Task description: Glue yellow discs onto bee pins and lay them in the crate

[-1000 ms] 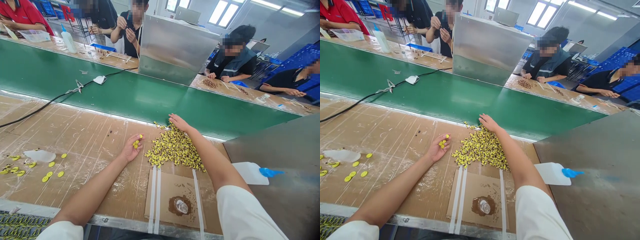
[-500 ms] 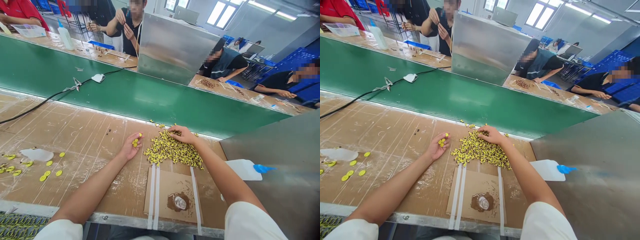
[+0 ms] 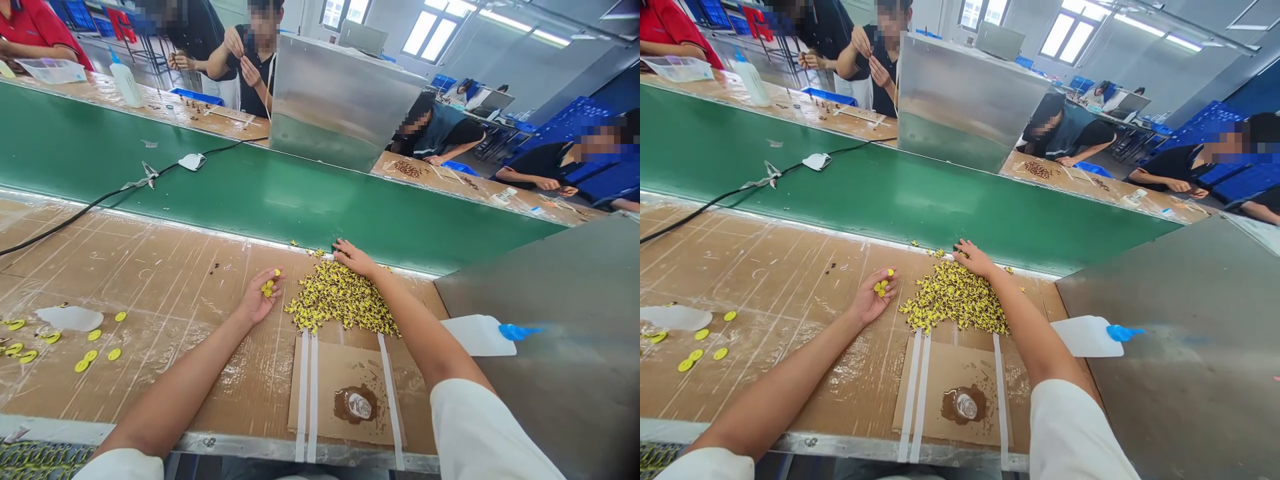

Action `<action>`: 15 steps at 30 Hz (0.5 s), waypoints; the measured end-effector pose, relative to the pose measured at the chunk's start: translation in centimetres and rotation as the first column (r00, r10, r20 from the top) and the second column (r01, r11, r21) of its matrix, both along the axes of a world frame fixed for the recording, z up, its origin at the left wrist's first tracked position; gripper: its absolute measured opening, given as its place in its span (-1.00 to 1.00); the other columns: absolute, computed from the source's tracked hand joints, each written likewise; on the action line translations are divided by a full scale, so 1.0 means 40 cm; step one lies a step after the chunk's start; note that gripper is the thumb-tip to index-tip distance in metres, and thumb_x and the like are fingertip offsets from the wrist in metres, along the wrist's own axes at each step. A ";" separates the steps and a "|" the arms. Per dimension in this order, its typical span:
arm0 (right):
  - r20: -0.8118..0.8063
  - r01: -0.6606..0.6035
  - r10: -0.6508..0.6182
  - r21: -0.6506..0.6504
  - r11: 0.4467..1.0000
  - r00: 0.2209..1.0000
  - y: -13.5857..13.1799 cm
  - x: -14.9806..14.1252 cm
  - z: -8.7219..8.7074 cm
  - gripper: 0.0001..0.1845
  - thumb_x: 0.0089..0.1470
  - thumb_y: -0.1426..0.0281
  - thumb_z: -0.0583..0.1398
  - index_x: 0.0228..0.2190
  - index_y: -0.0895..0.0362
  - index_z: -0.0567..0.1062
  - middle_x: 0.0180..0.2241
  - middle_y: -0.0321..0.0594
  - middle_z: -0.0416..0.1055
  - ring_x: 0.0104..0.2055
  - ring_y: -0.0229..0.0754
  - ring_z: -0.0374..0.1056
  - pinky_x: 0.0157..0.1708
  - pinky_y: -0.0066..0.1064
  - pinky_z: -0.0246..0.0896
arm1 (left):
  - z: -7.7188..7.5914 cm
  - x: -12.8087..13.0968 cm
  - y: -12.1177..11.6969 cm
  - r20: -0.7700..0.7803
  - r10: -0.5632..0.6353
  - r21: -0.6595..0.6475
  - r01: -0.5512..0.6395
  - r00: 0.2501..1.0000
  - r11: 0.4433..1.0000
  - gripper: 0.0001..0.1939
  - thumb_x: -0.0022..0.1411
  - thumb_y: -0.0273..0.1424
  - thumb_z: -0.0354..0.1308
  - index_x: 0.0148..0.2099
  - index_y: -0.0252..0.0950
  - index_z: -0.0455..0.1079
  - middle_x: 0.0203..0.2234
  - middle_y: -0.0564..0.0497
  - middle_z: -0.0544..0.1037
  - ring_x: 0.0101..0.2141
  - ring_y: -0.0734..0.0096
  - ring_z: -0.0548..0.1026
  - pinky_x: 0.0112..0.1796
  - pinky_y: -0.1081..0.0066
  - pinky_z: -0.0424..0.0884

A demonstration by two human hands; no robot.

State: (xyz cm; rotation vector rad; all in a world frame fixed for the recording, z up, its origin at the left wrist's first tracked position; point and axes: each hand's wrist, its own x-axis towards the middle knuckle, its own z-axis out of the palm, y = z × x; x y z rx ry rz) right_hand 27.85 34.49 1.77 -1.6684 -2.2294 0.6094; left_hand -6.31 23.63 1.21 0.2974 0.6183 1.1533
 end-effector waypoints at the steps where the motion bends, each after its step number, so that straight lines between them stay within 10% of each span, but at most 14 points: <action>1: -0.001 -0.024 0.024 -0.001 1.000 1.000 -0.007 -0.003 -0.002 -0.32 0.21 -0.13 0.08 0.17 -0.01 0.46 0.33 -0.13 0.22 0.41 0.11 0.08 0.36 0.10 0.04 | 0.000 0.000 0.001 0.000 -0.001 0.001 0.001 1.000 1.000 -0.68 0.00 -0.42 0.43 -0.17 -0.43 0.57 -0.40 -0.03 0.57 -0.56 0.70 0.27 -0.59 0.62 0.17; 15: 0.068 -0.162 0.158 0.071 0.984 0.985 -0.119 -0.044 0.113 -0.49 0.22 -0.05 0.12 -0.03 -0.03 0.61 -0.06 -0.19 0.60 0.02 0.07 0.52 0.15 -0.02 0.36 | 0.000 0.002 0.001 0.001 -0.006 -0.005 0.006 1.000 1.000 -0.69 0.00 -0.42 0.42 -0.17 -0.41 0.56 -0.39 -0.03 0.58 -0.55 0.70 0.28 -0.58 0.62 0.17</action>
